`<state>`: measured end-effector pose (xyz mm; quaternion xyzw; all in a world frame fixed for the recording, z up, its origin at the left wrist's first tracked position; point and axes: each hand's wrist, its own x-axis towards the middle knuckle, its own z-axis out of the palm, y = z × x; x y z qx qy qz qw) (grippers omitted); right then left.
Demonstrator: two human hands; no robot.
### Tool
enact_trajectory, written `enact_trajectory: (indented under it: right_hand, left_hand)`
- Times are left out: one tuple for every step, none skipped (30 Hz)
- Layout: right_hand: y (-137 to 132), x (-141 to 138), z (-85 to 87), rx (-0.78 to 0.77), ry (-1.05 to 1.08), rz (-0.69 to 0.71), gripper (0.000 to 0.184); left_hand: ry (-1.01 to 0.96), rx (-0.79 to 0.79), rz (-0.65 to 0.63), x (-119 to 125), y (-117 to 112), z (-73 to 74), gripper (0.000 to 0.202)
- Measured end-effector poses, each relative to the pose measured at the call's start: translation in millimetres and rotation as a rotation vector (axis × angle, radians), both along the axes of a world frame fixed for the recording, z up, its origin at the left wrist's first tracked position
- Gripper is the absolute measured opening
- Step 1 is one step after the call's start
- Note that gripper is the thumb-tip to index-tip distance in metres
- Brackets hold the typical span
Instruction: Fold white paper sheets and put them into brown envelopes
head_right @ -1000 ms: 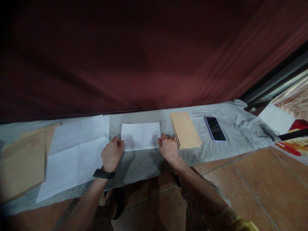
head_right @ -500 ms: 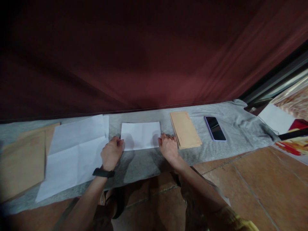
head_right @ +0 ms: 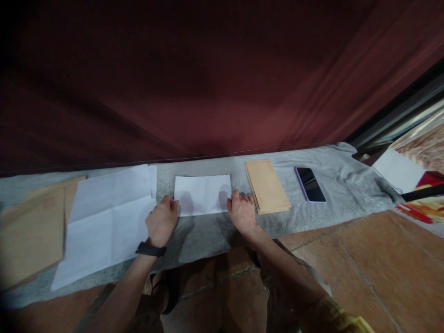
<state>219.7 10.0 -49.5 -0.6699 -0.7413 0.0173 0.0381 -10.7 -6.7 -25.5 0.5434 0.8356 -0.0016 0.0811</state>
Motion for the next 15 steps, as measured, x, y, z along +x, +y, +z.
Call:
enact_trajectory:
  right_hand:
    - [-0.4,0.0,-0.2,0.034,-0.003,0.007,0.029]
    - [-0.7,0.2,-0.4,0.071,-0.007,0.018,0.033]
    - [-0.7,0.6,-0.7,0.108,-0.009,0.041,0.037]
    - [-0.6,1.0,-1.2,0.139,-0.007,0.08,0.041]
    - [-0.4,1.5,-2.1,0.163,0.002,0.134,0.044]
    - [-0.1,1.8,-3.4,0.179,0.018,0.199,0.046]
    - [0.1,1.8,-5.2,0.187,0.042,0.271,0.048]
    - [0.2,1.2,-7.5,0.188,0.071,0.34,0.049]
    - [0.1,0.1,-10.1,0.183,0.103,0.401,0.05]
    - [-0.2,-1.6,-12.9,0.171,0.135,0.454,0.05]
    - [-0.9,-4.0,-15.6,0.157,0.168,0.496,0.049]
    - [-1.9,-6.9,-17.9,0.142,0.2,0.528,0.047]
    - [-3.3,-10.2,-19.7,0.131,0.23,0.551,0.045]
    - [-4.9,-13.6,-20.8,0.122,0.253,0.567,0.043]
    - [-6.9,-17.1,-21.3,0.116,0.267,0.581,0.043]
  left_hand:
    - [0.001,-0.004,-0.002,0.6,-0.3,1.2,0.036]
    - [0.001,-0.007,-0.001,1.0,-0.6,2.3,0.036]
    - [0.001,-0.009,0.002,1.4,-0.7,3.4,0.036]
    - [0.001,-0.012,0.005,1.7,-0.8,4.2,0.036]
    - [0.002,-0.014,0.007,1.9,-0.7,4.8,0.036]
    - [0.003,-0.016,0.008,2.0,-0.6,5.1,0.036]
    - [0.004,-0.017,0.008,2.0,-0.4,5.2,0.036]
    - [0.004,-0.019,0.008,1.9,-0.1,5.0,0.036]
    - [0.003,-0.02,0.006,1.8,0.1,4.6,0.036]
    - [0.001,-0.019,0.003,1.6,0.3,4.1,0.036]
    - [0.001,-0.015,0.001,1.5,0.4,3.5,0.037]
    - [0.001,-0.012,0.0,1.4,0.5,2.9,0.037]
    - [0.001,-0.011,0.001,1.4,0.5,2.3,0.037]
    - [0.001,-0.008,0.002,1.4,0.5,1.7,0.037]
    - [0.001,-0.004,0.004,1.3,0.4,1.2,0.037]
